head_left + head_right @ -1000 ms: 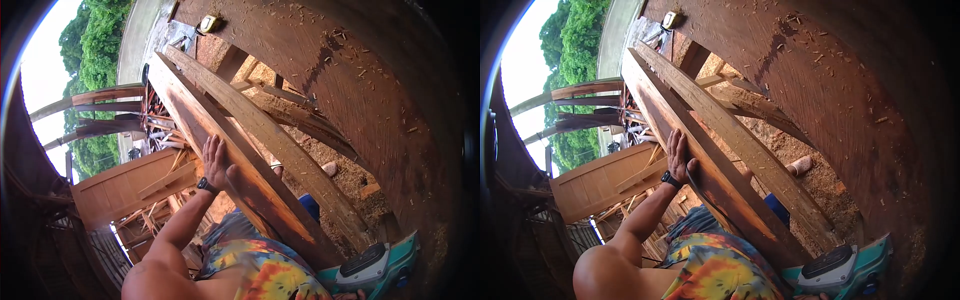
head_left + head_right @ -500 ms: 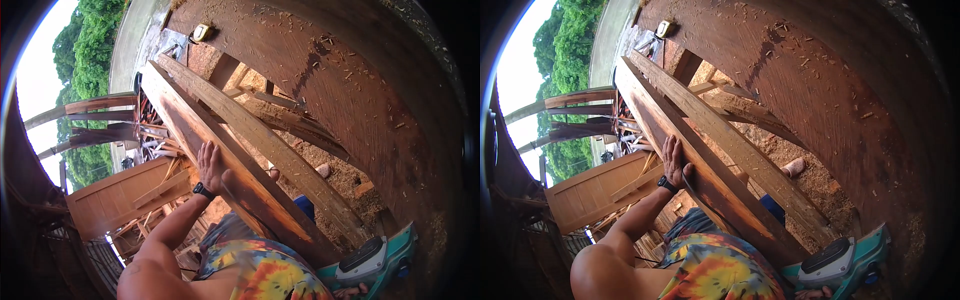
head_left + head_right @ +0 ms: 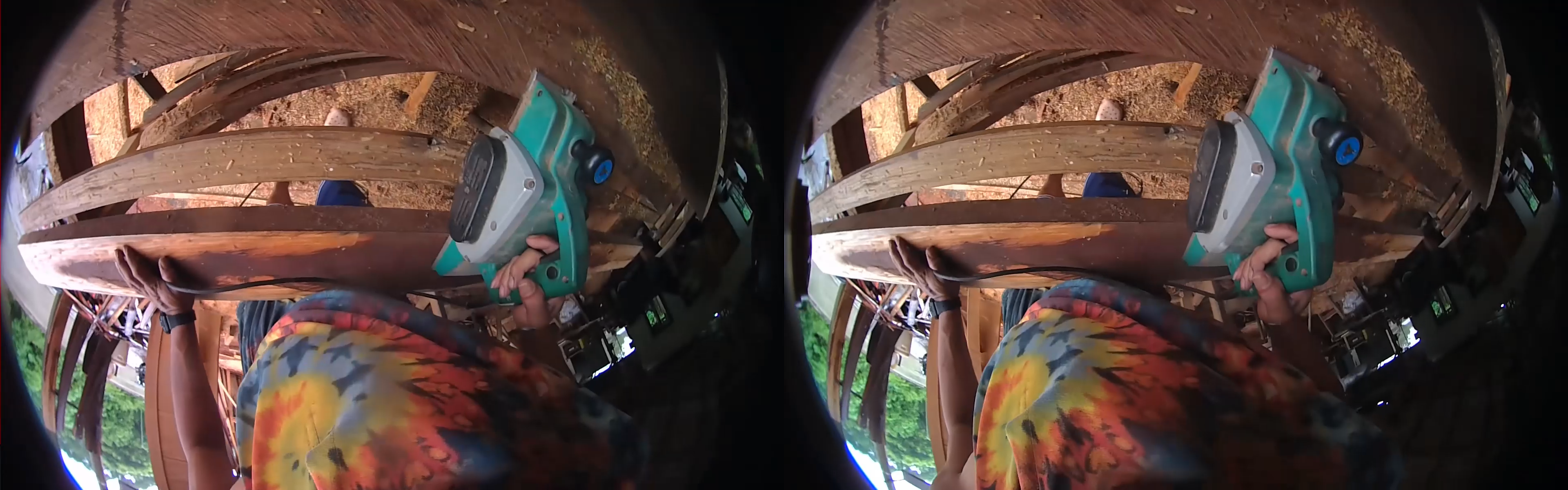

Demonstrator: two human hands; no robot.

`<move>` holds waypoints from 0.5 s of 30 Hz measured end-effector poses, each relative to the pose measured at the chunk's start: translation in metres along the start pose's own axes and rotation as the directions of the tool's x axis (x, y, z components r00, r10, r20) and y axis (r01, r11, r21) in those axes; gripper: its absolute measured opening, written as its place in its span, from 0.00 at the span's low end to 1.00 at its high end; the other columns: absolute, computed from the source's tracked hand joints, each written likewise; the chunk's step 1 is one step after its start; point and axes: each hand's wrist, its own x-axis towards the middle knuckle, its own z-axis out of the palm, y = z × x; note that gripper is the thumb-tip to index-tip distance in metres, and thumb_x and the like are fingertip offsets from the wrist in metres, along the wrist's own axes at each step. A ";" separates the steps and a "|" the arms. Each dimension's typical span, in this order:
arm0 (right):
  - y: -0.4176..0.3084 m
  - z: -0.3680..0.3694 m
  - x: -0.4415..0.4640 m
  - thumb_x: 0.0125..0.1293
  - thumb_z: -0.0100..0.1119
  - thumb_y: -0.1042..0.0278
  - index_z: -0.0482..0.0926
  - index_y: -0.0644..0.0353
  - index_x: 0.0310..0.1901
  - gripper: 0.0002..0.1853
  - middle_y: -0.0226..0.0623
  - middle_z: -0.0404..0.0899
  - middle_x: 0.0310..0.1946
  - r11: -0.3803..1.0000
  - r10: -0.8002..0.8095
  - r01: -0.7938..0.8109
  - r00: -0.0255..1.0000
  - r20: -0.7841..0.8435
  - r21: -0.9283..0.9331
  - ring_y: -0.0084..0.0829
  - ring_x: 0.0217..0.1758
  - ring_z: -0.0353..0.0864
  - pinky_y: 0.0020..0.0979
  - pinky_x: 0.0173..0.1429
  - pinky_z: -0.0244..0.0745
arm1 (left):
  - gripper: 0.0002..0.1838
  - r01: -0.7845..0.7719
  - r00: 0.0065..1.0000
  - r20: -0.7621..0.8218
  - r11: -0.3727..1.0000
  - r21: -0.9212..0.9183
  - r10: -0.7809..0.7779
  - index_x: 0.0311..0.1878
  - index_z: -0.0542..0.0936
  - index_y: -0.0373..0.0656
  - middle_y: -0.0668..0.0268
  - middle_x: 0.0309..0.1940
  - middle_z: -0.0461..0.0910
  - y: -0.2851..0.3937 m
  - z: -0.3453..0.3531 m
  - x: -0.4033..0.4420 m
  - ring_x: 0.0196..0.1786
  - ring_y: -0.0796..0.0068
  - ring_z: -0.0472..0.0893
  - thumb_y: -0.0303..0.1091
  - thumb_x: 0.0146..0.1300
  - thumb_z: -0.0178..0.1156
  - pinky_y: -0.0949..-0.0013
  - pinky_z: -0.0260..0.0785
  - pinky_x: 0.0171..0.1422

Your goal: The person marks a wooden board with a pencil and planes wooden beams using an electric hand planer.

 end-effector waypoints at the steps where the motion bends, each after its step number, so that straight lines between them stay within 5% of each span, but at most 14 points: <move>1: 0.000 0.002 0.000 0.64 0.68 0.68 0.61 0.71 0.64 0.33 0.32 0.72 0.27 1.000 -0.003 0.003 1.000 -0.014 -0.002 0.26 0.26 0.76 0.35 0.36 0.79 | 0.47 0.017 1.000 0.003 1.000 0.001 -0.017 0.79 0.58 0.38 0.41 0.78 0.54 0.002 0.000 0.001 0.80 0.42 0.53 0.70 0.73 0.44 0.40 0.44 0.81; 10: 0.004 -0.004 -0.002 0.64 0.67 0.71 0.61 0.75 0.65 0.33 0.32 0.73 0.30 1.000 -0.018 0.019 1.000 -0.014 0.009 0.25 0.26 0.75 0.33 0.36 0.80 | 0.48 0.068 0.997 -0.028 0.982 -0.176 -0.074 0.78 0.59 0.37 0.46 0.79 0.50 0.013 0.002 0.003 0.80 0.48 0.53 0.69 0.71 0.50 0.45 0.48 0.82; 15: 0.004 -0.005 -0.001 0.64 0.67 0.71 0.61 0.75 0.65 0.33 0.33 0.73 0.30 0.999 -0.033 0.033 0.999 0.006 -0.004 0.25 0.26 0.76 0.33 0.36 0.80 | 0.48 0.059 0.998 -0.014 0.993 -0.101 -0.061 0.78 0.59 0.38 0.46 0.79 0.51 0.009 0.000 0.001 0.80 0.47 0.53 0.69 0.71 0.50 0.44 0.48 0.82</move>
